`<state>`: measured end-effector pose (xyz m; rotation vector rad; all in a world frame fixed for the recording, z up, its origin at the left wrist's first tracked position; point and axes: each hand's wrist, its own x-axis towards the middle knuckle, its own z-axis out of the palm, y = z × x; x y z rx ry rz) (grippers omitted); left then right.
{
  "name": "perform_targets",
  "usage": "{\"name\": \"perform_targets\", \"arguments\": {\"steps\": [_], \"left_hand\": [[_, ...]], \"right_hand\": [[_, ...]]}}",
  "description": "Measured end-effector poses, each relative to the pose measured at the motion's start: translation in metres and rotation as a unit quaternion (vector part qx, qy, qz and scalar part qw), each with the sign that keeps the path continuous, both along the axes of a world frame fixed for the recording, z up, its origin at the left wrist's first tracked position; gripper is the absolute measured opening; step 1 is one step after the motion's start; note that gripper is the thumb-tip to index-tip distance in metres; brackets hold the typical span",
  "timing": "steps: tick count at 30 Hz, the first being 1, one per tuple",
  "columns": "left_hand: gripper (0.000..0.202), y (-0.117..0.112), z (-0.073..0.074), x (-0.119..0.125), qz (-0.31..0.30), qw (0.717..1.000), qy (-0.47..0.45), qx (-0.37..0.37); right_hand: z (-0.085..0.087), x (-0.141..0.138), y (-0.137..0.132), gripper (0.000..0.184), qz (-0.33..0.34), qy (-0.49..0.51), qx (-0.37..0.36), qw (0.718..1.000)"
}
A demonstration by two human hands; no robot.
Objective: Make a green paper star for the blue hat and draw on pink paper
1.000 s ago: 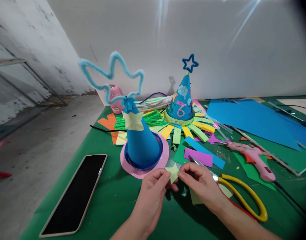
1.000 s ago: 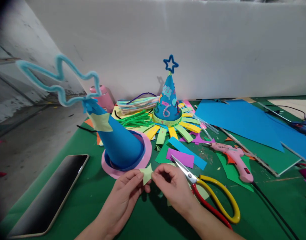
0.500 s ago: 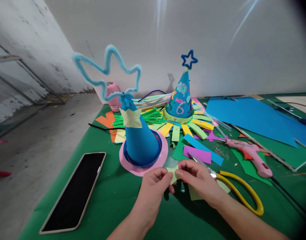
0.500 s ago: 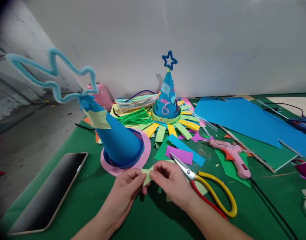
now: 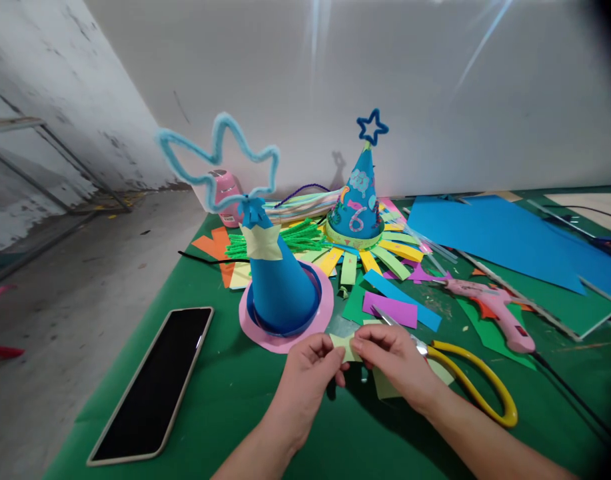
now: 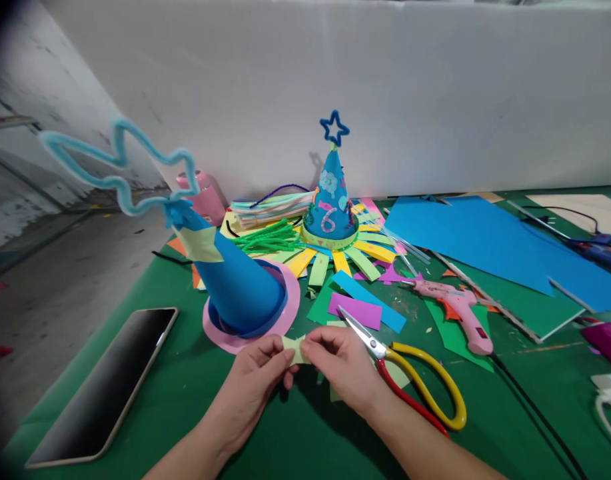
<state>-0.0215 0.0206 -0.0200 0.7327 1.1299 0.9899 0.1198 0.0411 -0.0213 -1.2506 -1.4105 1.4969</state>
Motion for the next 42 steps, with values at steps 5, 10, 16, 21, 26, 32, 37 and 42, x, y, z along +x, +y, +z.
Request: {"name": "perform_targets", "arguments": {"steps": [5,10,16,21,26,32,37,42], "left_hand": [[0.021,0.0003,0.0006,-0.0014,0.007,1.000,0.020,-0.011],[0.023,0.0009,0.0009,-0.0022,0.009,1.000,0.015,-0.007],[0.023,0.0019,-0.0018,-0.0032,0.000,1.000,0.012,-0.007],[0.023,0.0006,-0.0005,-0.0029,0.002,1.000,0.013,-0.004],[0.023,0.0006,0.0007,-0.0027,0.005,1.000,0.013,-0.007],[0.022,0.0014,-0.0003,-0.0028,0.002,1.000,0.012,-0.010],[0.021,0.0011,-0.0005,-0.0026,0.003,1.000,0.012,-0.011],[0.023,0.0017,-0.0014,-0.0035,0.003,1.000,0.012,-0.011]], "right_hand": [[0.0022,0.0026,0.0015,0.028,0.011,0.022,-0.016,1.000],[0.0047,0.0030,0.0016,0.027,0.004,0.044,-0.041,0.998],[0.0047,0.0021,0.0017,0.027,0.008,0.047,-0.037,0.998],[0.0027,0.0020,0.0035,0.026,0.005,0.050,-0.043,0.998],[0.0030,0.0026,0.0026,0.025,0.004,0.050,-0.052,0.997],[0.0020,0.0029,0.0030,0.026,0.013,0.049,-0.048,0.998],[0.0012,0.0030,0.0033,0.025,0.014,0.050,-0.046,0.998],[0.0006,0.0028,0.0028,0.026,0.010,0.046,-0.045,0.998]]}}
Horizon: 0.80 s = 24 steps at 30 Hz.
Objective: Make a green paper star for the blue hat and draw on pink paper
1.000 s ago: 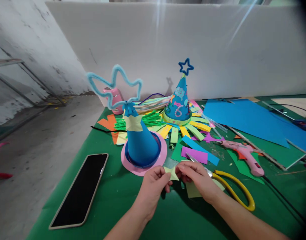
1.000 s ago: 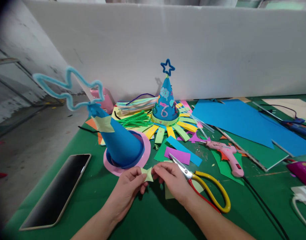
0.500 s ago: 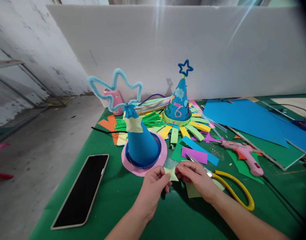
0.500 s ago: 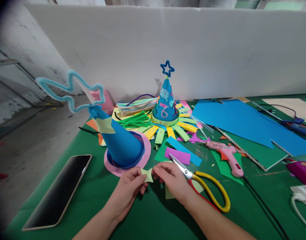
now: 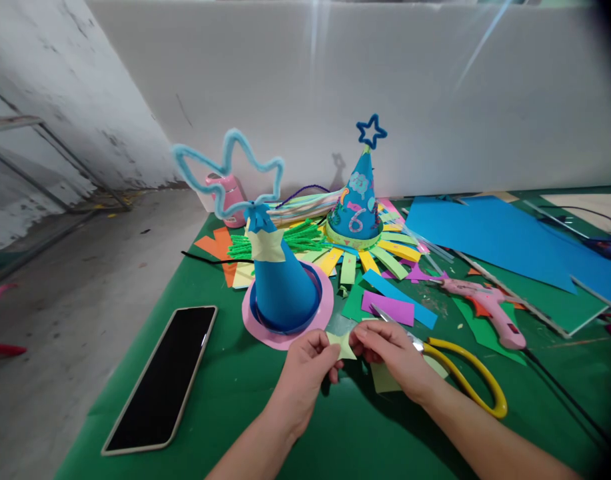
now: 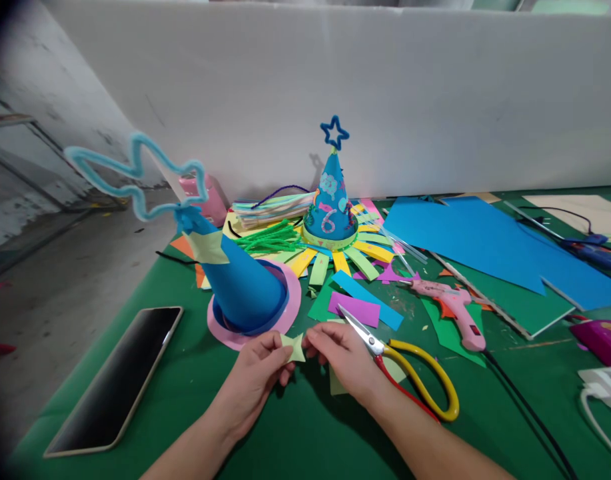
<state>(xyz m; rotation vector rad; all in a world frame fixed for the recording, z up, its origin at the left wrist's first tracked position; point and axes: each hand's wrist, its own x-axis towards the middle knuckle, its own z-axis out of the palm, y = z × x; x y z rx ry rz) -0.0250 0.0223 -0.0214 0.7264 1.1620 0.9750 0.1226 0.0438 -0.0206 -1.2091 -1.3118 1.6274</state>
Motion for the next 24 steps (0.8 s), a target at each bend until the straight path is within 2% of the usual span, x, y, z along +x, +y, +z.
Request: {"name": "perform_targets", "arguments": {"steps": [11,16,24], "left_hand": [[0.022,0.0000,-0.0017,0.0005,-0.003,1.000,0.000,0.002],[0.021,-0.0007,-0.0023,0.0002,-0.003,1.000,-0.004,0.004],[0.020,0.0004,-0.0035,0.0002,-0.024,0.999,-0.033,-0.001]], "right_hand": [[0.0006,0.0002,0.0002,0.027,0.004,-0.009,0.000,1.000],[0.0011,-0.0023,-0.0004,0.027,0.026,-0.026,0.022,0.999],[-0.0044,-0.0038,-0.0026,0.022,0.041,-0.047,0.036,0.997]]}}
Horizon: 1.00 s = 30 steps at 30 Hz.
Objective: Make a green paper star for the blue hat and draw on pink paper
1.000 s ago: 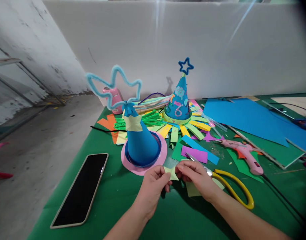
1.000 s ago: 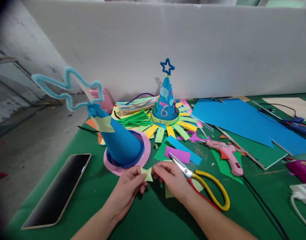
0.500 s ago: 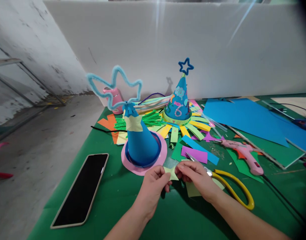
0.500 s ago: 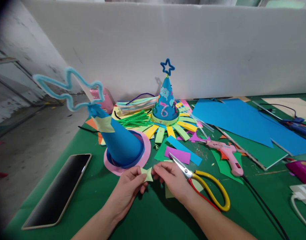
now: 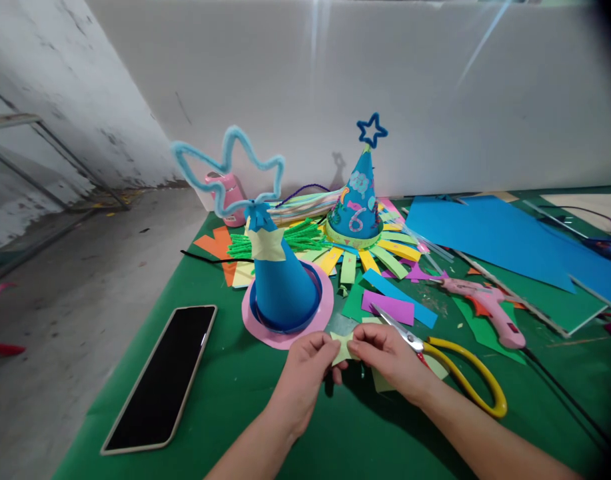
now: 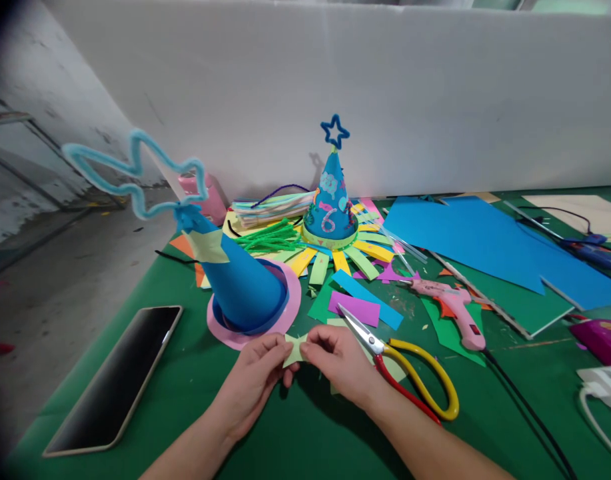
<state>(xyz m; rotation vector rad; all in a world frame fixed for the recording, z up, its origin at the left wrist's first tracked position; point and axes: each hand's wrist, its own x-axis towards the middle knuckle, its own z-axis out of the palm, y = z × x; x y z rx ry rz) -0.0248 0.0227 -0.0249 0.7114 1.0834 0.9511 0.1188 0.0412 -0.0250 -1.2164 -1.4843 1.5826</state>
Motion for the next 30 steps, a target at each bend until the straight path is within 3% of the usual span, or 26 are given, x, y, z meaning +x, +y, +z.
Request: {"name": "perform_targets", "arguments": {"steps": [9,30], "left_hand": [[0.020,0.0011,0.0024,-0.0023,0.001,0.999,-0.038,0.002],[0.022,0.0009,0.0038,-0.0010,0.003,1.000,0.018,0.003]], "right_hand": [[0.0007,0.0028,0.0004,0.022,-0.008,-0.001,-0.003,1.000],[0.0035,0.0072,0.0025,0.031,-0.019,0.036,-0.031,0.999]]}}
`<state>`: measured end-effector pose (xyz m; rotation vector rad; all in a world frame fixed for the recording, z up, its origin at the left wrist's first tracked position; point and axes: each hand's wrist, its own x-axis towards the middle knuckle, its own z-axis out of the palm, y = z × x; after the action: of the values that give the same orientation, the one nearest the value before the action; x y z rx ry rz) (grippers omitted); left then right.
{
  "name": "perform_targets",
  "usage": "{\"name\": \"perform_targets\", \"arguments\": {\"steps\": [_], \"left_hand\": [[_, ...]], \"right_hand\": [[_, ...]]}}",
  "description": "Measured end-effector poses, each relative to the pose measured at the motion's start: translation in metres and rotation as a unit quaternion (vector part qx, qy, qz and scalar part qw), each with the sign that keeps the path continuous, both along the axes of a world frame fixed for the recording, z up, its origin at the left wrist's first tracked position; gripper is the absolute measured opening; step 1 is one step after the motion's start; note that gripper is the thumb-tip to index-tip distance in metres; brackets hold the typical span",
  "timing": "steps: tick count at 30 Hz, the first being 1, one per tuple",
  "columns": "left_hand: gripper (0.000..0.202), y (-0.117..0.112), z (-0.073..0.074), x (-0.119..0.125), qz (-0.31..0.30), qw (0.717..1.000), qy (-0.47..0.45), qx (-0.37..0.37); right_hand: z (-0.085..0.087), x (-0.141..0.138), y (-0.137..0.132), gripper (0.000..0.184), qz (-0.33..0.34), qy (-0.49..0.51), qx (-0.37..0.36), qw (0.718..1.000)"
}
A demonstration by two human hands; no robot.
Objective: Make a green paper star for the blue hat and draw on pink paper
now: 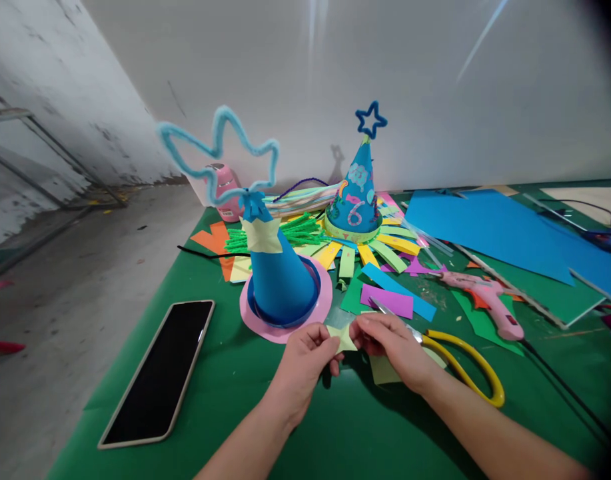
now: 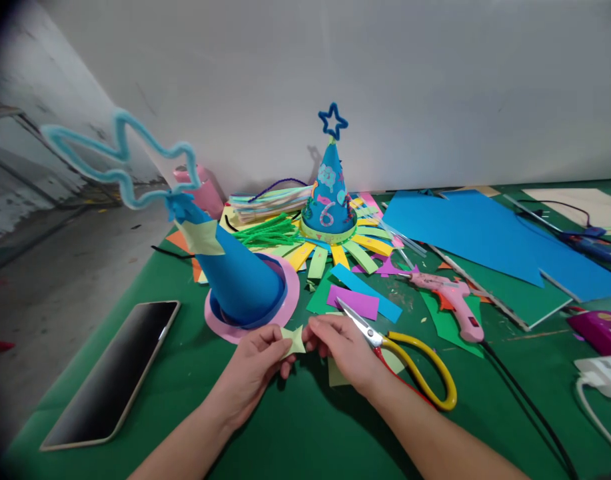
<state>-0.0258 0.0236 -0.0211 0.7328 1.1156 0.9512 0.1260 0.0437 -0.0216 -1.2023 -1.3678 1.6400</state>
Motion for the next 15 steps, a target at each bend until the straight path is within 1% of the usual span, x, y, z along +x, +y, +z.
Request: {"name": "perform_targets", "arguments": {"steps": [3,6,10,15], "left_hand": [[0.022,-0.0004,0.0004,0.0008,0.006,1.000,0.000,0.000],[0.022,-0.0004,0.0008,0.0010,0.009,1.000,-0.006,-0.003],[0.022,0.0002,0.0011,0.0001,0.008,0.999,-0.030,-0.011],[0.019,0.0005,-0.0022,-0.0008,0.012,0.998,-0.054,-0.017]], "right_hand": [[0.0007,-0.0011,-0.0013,0.030,0.020,-0.010,0.028,0.999],[0.0012,-0.0032,-0.0026,0.027,0.039,-0.020,0.026,0.999],[0.0014,-0.0049,-0.0023,0.024,0.035,-0.024,0.025,0.999],[0.0013,-0.0050,-0.0009,0.022,0.037,-0.026,0.022,0.999]]}}
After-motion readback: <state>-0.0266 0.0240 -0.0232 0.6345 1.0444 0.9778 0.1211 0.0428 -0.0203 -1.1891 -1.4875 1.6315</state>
